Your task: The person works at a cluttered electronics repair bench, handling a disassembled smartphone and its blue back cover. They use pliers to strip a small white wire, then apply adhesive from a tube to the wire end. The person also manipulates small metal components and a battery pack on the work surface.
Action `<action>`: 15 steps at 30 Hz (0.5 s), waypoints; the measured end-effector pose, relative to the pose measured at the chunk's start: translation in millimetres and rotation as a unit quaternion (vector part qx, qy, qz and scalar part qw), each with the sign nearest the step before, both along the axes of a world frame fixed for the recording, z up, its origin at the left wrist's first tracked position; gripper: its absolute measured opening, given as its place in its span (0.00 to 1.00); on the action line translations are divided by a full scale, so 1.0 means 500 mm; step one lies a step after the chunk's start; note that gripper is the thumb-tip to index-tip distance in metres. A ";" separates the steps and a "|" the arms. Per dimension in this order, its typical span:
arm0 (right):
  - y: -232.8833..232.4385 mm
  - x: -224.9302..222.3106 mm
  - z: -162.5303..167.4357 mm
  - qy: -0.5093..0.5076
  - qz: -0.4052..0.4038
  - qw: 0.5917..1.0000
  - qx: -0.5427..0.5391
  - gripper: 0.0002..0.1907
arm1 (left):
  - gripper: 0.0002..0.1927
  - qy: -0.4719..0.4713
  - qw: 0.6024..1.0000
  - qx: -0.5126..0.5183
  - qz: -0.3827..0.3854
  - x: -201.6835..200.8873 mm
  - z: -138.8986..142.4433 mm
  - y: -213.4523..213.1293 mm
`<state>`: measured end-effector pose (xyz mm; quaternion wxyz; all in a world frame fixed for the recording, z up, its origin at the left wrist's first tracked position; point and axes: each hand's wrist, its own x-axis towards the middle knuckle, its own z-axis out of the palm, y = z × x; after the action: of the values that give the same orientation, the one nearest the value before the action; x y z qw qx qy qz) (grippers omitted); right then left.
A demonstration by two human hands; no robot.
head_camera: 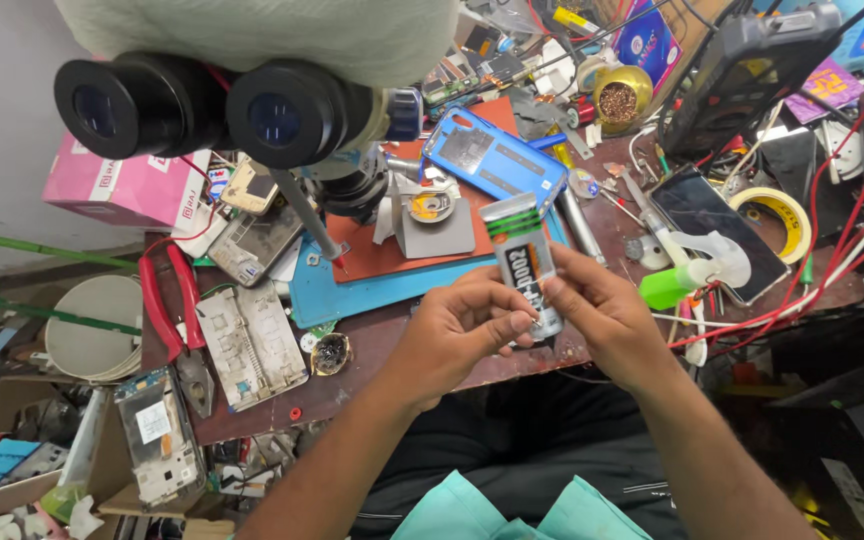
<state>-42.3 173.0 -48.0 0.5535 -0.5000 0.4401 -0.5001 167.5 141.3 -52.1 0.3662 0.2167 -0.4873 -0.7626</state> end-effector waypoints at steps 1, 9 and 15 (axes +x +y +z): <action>-0.001 -0.004 -0.008 0.018 0.000 1.000 0.004 0.26 | 0.10 -0.011 1.000 0.000 0.008 -0.003 -0.006 0.000; -0.044 0.013 -0.030 0.215 -0.151 0.965 -0.009 0.18 | 0.10 -0.099 0.988 -0.025 0.114 0.003 0.001 -0.017; -0.126 0.067 -0.026 0.496 -0.189 0.816 -0.228 0.12 | 0.10 -0.168 0.965 -0.073 0.187 0.036 0.030 -0.025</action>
<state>-8.8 110.0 -60.8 0.0252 -0.6993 0.6140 -0.3652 185.6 128.6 -37.2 0.4300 0.4014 -0.5468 -0.5957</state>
